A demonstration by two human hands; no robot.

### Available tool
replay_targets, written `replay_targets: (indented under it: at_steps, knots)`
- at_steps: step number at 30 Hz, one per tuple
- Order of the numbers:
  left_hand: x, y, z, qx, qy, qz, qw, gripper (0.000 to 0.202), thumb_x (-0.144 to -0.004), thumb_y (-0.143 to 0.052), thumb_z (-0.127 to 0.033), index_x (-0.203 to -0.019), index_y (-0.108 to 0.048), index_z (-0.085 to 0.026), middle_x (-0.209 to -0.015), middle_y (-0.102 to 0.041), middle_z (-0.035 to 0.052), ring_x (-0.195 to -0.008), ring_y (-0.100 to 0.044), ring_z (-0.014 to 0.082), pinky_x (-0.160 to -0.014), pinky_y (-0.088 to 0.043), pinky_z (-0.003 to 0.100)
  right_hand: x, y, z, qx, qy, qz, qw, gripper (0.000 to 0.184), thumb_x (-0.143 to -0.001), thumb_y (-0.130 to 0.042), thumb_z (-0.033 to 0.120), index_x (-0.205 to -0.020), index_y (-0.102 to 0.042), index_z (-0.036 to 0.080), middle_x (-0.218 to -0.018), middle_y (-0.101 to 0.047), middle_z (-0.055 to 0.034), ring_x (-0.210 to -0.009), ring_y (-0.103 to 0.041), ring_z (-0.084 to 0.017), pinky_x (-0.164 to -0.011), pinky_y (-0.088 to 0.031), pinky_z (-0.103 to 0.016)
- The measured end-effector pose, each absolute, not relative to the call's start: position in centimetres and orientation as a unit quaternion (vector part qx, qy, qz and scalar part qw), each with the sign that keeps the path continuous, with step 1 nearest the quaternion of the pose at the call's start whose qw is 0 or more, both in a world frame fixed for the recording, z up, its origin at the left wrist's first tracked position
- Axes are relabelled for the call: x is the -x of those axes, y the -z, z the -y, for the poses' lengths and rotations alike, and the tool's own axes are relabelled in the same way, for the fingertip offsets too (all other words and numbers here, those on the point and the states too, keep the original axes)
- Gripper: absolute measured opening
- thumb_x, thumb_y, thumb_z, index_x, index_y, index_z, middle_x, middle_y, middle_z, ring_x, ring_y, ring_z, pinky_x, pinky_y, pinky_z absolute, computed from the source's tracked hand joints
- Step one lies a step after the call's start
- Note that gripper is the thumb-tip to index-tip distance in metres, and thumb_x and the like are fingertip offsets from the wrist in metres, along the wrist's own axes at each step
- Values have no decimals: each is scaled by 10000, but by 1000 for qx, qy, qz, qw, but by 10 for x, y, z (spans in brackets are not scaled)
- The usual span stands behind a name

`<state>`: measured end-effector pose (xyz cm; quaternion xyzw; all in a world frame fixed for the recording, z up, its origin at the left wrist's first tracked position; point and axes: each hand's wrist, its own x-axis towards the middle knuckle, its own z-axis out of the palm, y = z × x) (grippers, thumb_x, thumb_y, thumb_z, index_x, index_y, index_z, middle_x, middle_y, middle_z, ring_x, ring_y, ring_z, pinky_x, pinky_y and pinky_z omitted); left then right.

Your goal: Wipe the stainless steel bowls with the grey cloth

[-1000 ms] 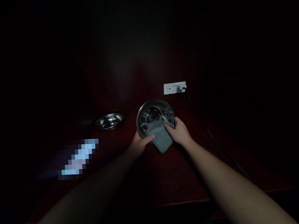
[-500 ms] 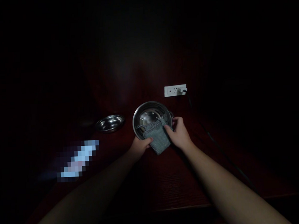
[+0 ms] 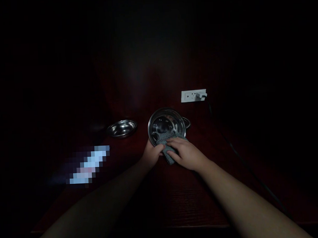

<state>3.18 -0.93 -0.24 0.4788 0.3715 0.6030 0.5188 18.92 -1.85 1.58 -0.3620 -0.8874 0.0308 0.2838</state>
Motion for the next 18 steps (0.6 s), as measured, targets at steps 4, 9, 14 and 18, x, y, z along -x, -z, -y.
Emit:
replay_targets:
  at_steps: [4,9,14,18]
  knots:
    - [-32,2,10,-476,-599,-385,516,448,-560,-557,-101,-997,-514,-191,-885,-628,28,-755,-602,179,-613,-509,292,-192,-16,17,370,-9,890,267,373,-835,-485,365,-1153,-580,195,-1195,-579,-93,-1132,-510,-249,-1004,-371,-443]
    - [-33,1,9,-443,-597,-409,530,320,-555,-512,-133,-873,-513,-169,-718,-578,-8,-593,-554,127,-519,-488,265,-192,-18,18,365,-1,895,255,366,-840,-480,388,-1110,-597,170,-1167,-584,-102,-1094,-522,-243,-962,-404,-422]
    - [-35,-3,11,-393,-582,-400,589,324,-513,-506,-116,-833,-511,-165,-654,-554,-14,-587,-544,128,-575,-501,316,-192,-20,20,368,0,894,257,310,-853,-468,365,-1054,-611,178,-1113,-599,-90,-1035,-537,-231,-926,-415,-413]
    - [-34,-2,12,-371,-564,-351,648,275,-498,-498,-109,-769,-532,-141,-640,-554,0,-625,-550,141,-659,-498,366,-191,-21,21,353,7,900,255,282,-843,-487,338,-1058,-608,200,-1095,-593,-82,-1012,-530,-233,-891,-425,-419]
